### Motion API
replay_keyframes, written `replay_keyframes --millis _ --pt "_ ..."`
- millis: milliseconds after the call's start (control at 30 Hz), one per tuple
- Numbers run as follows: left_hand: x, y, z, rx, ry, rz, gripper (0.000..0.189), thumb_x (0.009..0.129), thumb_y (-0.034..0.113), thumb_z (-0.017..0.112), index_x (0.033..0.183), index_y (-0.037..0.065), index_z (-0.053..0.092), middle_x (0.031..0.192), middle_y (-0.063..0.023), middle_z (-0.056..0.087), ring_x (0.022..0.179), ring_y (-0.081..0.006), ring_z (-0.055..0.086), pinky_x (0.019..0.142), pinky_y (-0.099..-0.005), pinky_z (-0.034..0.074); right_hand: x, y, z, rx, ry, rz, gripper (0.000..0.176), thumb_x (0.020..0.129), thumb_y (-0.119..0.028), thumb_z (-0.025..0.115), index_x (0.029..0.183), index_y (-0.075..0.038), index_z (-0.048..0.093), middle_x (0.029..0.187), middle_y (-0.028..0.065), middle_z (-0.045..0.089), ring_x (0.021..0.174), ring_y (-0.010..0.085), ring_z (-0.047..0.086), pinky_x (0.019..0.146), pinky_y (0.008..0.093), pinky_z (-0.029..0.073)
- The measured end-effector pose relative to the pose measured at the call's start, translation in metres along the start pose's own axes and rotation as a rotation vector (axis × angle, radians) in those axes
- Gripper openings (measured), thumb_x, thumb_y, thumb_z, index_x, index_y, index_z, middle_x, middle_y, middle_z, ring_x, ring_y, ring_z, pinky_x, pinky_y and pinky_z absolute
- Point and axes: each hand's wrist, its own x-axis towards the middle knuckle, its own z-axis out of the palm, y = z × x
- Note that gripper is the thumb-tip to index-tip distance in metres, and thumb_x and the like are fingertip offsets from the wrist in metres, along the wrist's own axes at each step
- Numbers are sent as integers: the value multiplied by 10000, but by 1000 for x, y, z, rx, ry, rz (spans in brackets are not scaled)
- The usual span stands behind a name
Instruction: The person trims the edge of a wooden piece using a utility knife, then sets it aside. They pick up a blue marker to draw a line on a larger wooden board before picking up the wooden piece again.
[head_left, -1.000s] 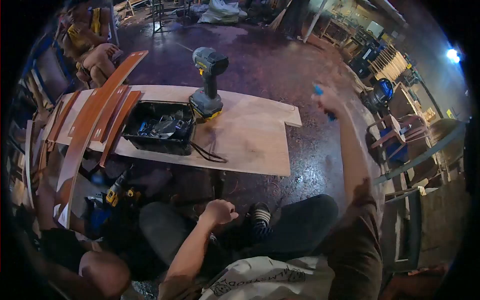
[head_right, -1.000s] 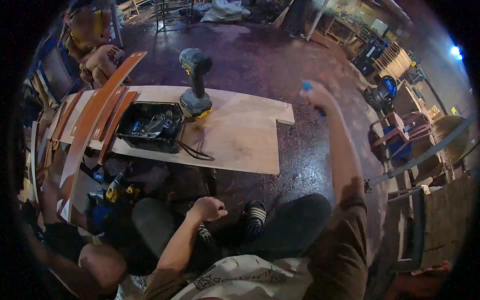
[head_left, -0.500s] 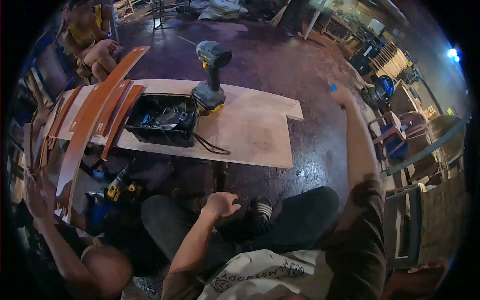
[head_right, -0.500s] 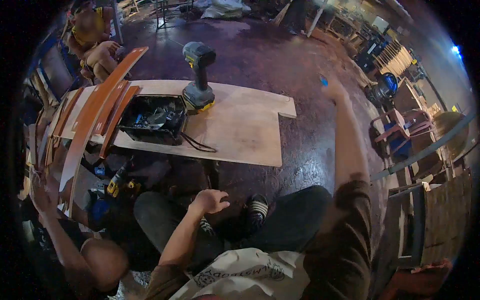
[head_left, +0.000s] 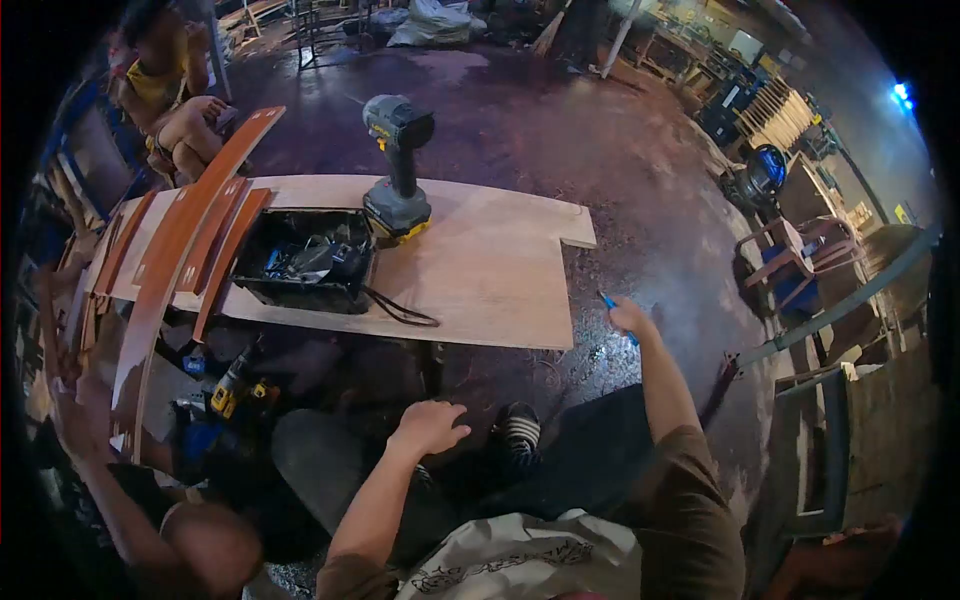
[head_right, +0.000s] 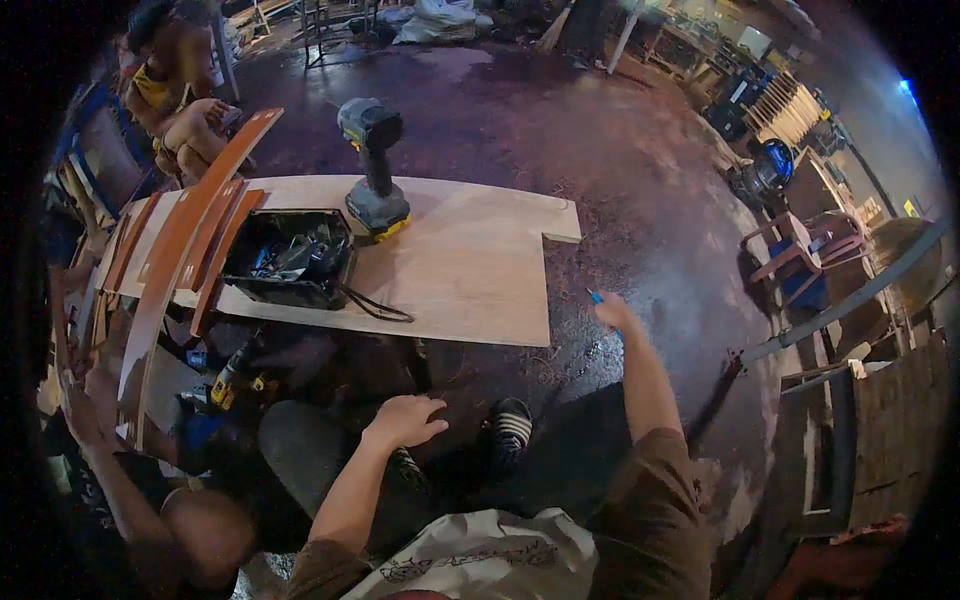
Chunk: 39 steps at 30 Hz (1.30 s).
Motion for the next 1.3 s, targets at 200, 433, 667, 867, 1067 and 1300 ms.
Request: replay_keyframes --millis 200,433,667,867,1067,1300 --pt "-14 7 -10 -43 71 75 475 935 422 613 1299 119 646 1167 -167 695 1111 -367 649 949 -488 518 33 7 27 -227 -299 41 254 723 -168 620 879 -40 773 792 151 746 747 265 736 717 432 566" --pt "-8 -6 5 12 75 22 491 927 454 618 1285 121 654 1188 -150 695 1097 -362 653 945 -477 518 50 23 52 -292 -291 -101 234 714 -230 669 801 -47 786 814 163 749 797 294 741 726 454 568" --pt "3 2 9 -19 0 43 499 928 449 615 1305 123 643 1169 -164 696 1109 -370 649 952 -488 516 29 -6 37 -330 -342 -52 227 751 -287 754 804 -68 779 774 123 751 701 244 727 662 414 554" --pt "3 -5 15 1 1 39 504 933 449 607 1314 119 633 1165 -166 694 1113 -372 647 948 -486 519 37 0 49 -145 -268 -42 390 818 -400 706 860 -15 749 823 175 746 812 319 735 757 461 559" --pt "2 -8 19 15 -3 24 501 935 447 604 1299 104 637 1166 -172 692 1114 -365 649 943 -483 522 20 -24 36 -184 -102 -44 483 820 -418 747 1087 -19 695 941 207 732 908 352 720 855 458 540" --pt "3 -4 18 12 8 10 494 911 441 621 1277 110 652 1119 -168 707 1083 -362 665 921 -484 532 40 5 49 -180 -13 -174 344 850 -293 734 1090 -51 685 904 197 699 837 341 679 708 459 515"
